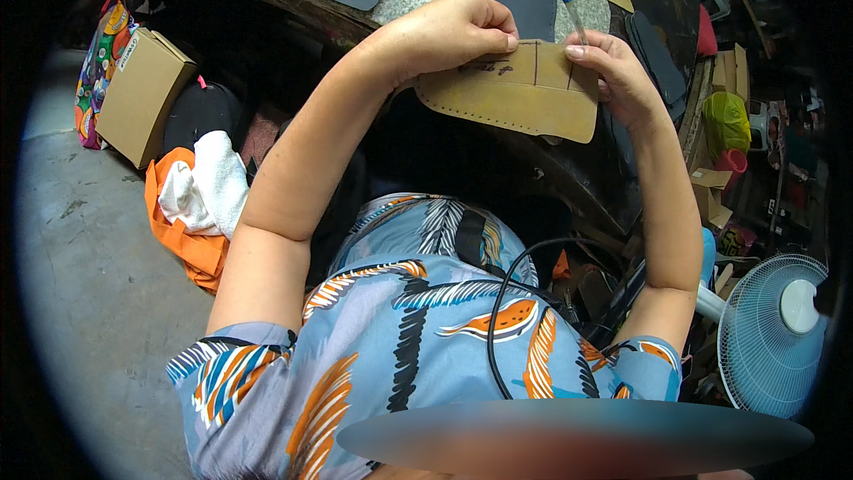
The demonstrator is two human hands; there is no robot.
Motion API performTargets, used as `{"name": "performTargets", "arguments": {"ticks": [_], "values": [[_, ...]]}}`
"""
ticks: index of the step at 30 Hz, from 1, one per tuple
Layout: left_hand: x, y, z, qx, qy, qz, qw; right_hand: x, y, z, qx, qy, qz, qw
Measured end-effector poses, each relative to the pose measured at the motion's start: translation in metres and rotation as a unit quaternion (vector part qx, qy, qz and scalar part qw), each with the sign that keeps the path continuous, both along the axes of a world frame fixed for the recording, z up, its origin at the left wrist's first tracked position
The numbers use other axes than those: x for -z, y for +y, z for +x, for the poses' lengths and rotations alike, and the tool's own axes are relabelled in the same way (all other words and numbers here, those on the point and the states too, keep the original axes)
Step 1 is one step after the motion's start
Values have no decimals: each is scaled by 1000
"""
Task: The person marks lines and numbers on shoe sole templates and corresponding black insole pieces using a blue pen. They repeatedly align the template on the insole, draw lines, and write identifiers before moving to the next piece.
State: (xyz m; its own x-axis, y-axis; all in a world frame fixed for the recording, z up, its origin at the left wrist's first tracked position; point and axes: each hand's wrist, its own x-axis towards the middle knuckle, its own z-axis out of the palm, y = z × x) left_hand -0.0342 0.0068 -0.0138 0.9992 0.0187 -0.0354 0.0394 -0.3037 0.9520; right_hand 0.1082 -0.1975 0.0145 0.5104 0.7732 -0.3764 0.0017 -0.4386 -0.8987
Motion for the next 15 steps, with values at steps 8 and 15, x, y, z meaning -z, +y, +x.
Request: {"name": "performTargets", "arguments": {"ticks": [8, 15], "values": [[4, 0, -1, 10, -39, 31, 999, -1, 2, -8, 0, -8, 8, 1000], [-5, 0, -3, 16, -40, 56, 998, 0, 3, -8, -24, -12, 8, 1000]]}}
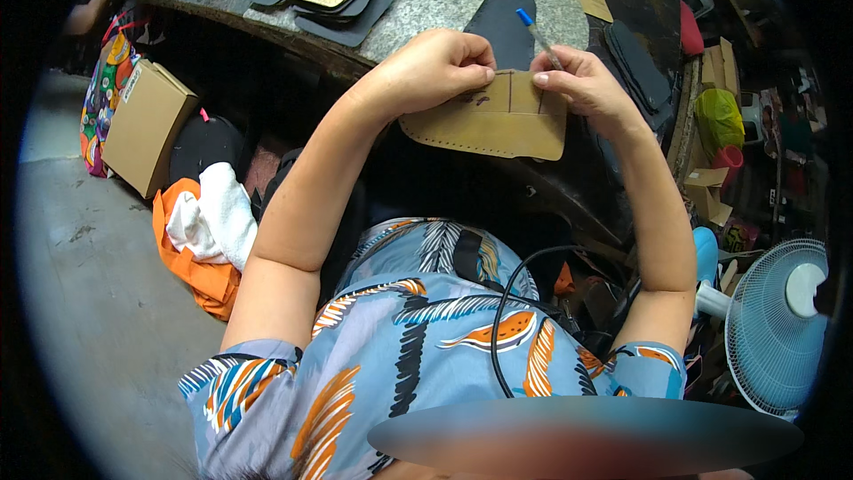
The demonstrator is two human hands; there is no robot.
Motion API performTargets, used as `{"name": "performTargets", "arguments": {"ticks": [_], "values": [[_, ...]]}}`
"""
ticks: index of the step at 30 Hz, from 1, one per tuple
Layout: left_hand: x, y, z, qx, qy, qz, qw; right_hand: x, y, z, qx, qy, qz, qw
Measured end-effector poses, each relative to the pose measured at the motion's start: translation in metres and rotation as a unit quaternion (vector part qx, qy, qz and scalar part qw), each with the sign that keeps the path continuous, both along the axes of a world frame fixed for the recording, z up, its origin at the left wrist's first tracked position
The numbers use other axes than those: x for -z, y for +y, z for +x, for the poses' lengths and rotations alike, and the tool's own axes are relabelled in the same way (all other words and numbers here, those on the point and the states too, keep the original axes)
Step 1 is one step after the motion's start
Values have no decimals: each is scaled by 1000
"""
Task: The person marks lines and numbers on shoe sole templates and corresponding black insole pieces using a blue pen. They repeatedly align the template on the insole, draw lines, and write identifiers before moving to the next piece.
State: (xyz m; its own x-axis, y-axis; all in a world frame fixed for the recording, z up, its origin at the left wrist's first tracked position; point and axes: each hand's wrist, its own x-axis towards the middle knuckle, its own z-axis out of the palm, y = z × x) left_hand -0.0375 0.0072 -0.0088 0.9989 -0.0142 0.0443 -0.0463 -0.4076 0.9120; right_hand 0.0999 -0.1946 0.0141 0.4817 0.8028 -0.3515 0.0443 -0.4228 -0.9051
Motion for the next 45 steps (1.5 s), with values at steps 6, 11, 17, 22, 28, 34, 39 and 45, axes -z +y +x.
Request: {"name": "performTargets", "arguments": {"ticks": [6, 11, 17, 22, 28, 34, 39, 45], "values": [[4, -1, 3, -22, -43, -22, 999, -8, -20, 7, 10, -31, 32, 999], [3, 0, -5, -45, 17, -174, 984, -45, -81, 51, 31, -110, 48, 992], [3, -5, -12, -199, -262, 62, 942, -27, -119, 90, 81, -382, -70, 918], [8, -18, -14, -236, -165, 461, 840, -13, -65, 65, 96, -337, 27, 936], [16, -13, -16, -221, -169, 394, 876, 4, 21, 25, 116, -173, 20, 978], [15, 1, -27, -193, -145, 152, 958, 2, 36, 11, 87, 82, 89, 989], [14, -1, -42, -102, -50, -243, 963, 4, 28, -3, 85, 80, 93, 989], [17, -3, -47, -126, 32, -302, 944, 6, 23, -3, 95, 68, 97, 988]]}}
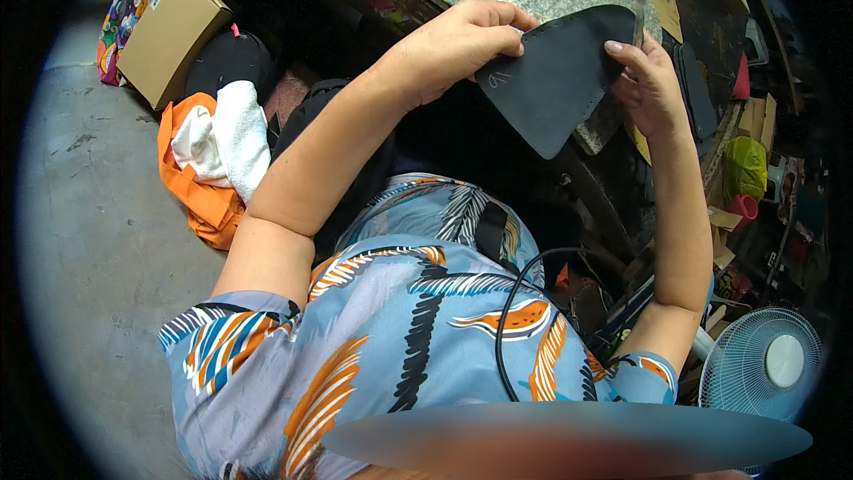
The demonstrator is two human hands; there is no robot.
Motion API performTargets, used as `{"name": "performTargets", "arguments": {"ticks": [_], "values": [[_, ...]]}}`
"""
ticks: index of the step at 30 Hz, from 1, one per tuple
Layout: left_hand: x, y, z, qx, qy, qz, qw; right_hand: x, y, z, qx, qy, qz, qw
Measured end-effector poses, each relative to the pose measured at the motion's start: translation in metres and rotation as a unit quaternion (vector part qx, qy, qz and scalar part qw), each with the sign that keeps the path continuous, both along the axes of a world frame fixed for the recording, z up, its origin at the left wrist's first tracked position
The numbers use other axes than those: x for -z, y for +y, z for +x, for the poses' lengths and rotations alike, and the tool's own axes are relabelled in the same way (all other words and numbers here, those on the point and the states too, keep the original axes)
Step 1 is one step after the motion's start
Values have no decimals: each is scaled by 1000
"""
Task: The person marks lines and numbers on shoe sole templates and corresponding black insole pieces using a blue pen. They repeatedly align the template on the insole, draw lines, and write identifiers before moving to the next piece.
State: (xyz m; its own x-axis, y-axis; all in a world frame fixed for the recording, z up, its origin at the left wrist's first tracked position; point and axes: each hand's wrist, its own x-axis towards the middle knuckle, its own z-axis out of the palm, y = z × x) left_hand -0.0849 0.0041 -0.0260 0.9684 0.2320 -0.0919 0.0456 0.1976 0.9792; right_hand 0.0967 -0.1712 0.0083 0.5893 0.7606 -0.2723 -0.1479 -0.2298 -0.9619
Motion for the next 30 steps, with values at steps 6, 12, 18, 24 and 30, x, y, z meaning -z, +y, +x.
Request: {"name": "performTargets", "arguments": {"ticks": [6, 12, 18, 24, 30], "values": [[4, 4, 4, 40, 28, -31, 998, 2, -1, -1, 4, -4, 5, 1000], [9, 0, 9, 10, 17, -40, 999, 3, 0, -2, -1, -22, -2, 1000], [10, -1, 11, 0, 15, -21, 1000, 2, -1, -3, -3, 2, 22, 1000], [11, 1, 9, 6, 10, 8, 1000, 2, -1, -3, 19, -1, 32, 999], [7, -3, 10, -17, 5, 27, 999, 5, -1, -1, 6, 7, 29, 1000]]}}
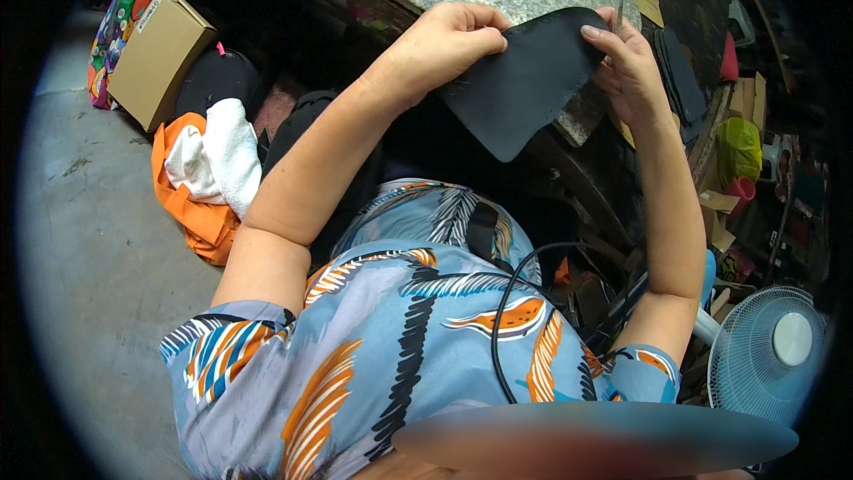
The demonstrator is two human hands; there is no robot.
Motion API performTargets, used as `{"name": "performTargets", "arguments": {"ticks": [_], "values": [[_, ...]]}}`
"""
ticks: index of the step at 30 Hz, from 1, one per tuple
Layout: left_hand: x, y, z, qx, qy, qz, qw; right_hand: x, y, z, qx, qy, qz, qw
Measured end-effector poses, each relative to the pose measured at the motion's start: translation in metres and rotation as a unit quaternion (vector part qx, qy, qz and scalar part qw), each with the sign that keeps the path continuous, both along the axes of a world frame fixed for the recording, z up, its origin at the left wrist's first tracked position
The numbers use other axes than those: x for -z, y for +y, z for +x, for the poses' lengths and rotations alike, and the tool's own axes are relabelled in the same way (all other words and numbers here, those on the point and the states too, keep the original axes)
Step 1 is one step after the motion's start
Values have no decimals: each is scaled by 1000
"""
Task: The person marks lines and numbers on shoe sole templates and corresponding black insole pieces using a blue pen. They repeatedly align the template on the insole, draw lines, and write identifiers before moving to the next piece.
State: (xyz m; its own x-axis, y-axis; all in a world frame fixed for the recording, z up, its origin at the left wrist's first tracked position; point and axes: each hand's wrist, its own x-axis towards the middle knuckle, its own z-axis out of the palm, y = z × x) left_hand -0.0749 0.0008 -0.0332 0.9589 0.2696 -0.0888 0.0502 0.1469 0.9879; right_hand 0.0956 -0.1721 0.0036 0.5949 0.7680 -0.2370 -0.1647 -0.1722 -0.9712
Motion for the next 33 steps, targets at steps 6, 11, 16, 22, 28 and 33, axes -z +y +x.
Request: {"name": "performTargets", "arguments": {"ticks": [6, 11, 16, 22, 28, 33], "values": [[2, 1, 2, 18, 7, 1, 1000, 0, 0, 0, 0, -12, -7, 1000], [6, 2, 3, 21, 1, -15, 1000, 1, 0, 1, 2, -4, -2, 1000], [4, 4, 3, 36, 19, -50, 998, 4, -1, 4, -4, -11, -21, 1000], [2, 1, 3, 25, 23, -7, 999, 5, 0, 4, -5, -9, -13, 1000], [0, 0, 8, 22, 19, 18, 999, 2, 0, 2, -5, -10, -8, 1000], [-5, 1, 5, 47, 23, 40, 998, 2, 1, 2, -24, -17, -19, 999]]}}
